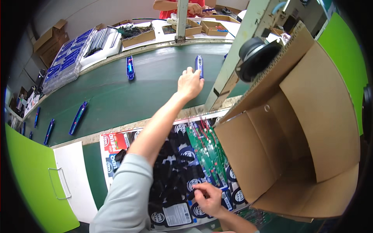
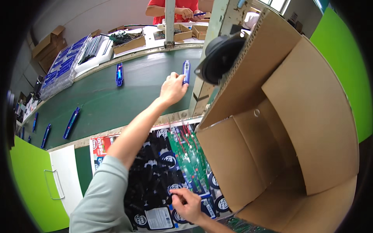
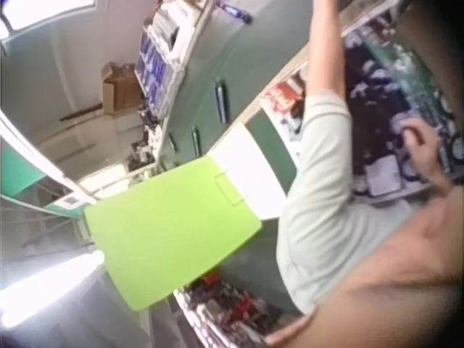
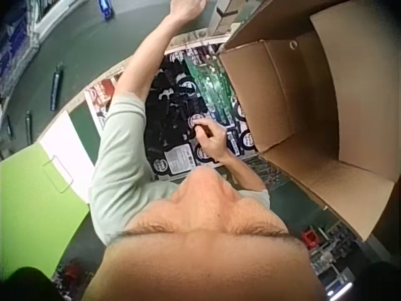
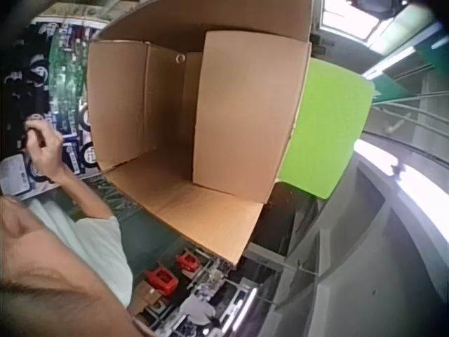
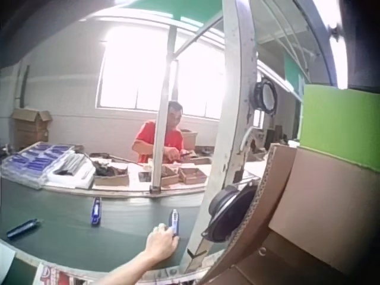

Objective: The person assembles small electronic devices by inserting green circuit boards into blue plastic housings. They repeatedly pick up a housing, insert a board, and place the assembled unit on a nearby table. The person also retrieves additional circuit boards from a large cardboard box and places them on the work surface.

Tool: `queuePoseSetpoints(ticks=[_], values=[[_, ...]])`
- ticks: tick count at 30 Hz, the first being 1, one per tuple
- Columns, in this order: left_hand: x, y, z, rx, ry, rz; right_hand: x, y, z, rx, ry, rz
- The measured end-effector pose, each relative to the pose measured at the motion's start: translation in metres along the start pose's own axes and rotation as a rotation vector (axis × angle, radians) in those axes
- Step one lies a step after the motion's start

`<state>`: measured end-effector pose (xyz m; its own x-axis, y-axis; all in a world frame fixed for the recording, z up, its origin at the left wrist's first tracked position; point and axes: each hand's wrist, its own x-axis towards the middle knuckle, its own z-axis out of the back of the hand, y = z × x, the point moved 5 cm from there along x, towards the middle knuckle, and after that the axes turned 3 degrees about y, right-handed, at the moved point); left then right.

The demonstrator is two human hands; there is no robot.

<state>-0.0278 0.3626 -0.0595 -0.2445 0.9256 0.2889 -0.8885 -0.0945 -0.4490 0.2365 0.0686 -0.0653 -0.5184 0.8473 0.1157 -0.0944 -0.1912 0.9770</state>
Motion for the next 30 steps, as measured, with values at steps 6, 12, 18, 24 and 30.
queuePoseSetpoints(ticks=[6, 12, 18, 24, 30], values=[[0.045, 0.012, -0.032, 0.176, -0.106, 0.100, 0.009, 0.007, 0.000, -0.016, 0.046, 0.045], [0.021, 0.059, 0.000, 0.015, 0.060, 0.091, 0.009, 0.001, 0.000, 0.004, 0.045, 0.054], [-0.098, 0.074, 0.087, -0.549, 0.292, 0.154, 0.002, -0.011, -0.006, 0.270, 0.053, -0.082], [-0.207, 0.006, 0.140, -1.091, 0.380, 0.181, 0.011, 0.027, 0.008, 0.253, -0.071, -0.171], [-0.263, -0.026, 0.143, -1.212, 0.387, 0.151, 0.069, 0.120, 0.013, -0.376, -0.382, 0.511]])
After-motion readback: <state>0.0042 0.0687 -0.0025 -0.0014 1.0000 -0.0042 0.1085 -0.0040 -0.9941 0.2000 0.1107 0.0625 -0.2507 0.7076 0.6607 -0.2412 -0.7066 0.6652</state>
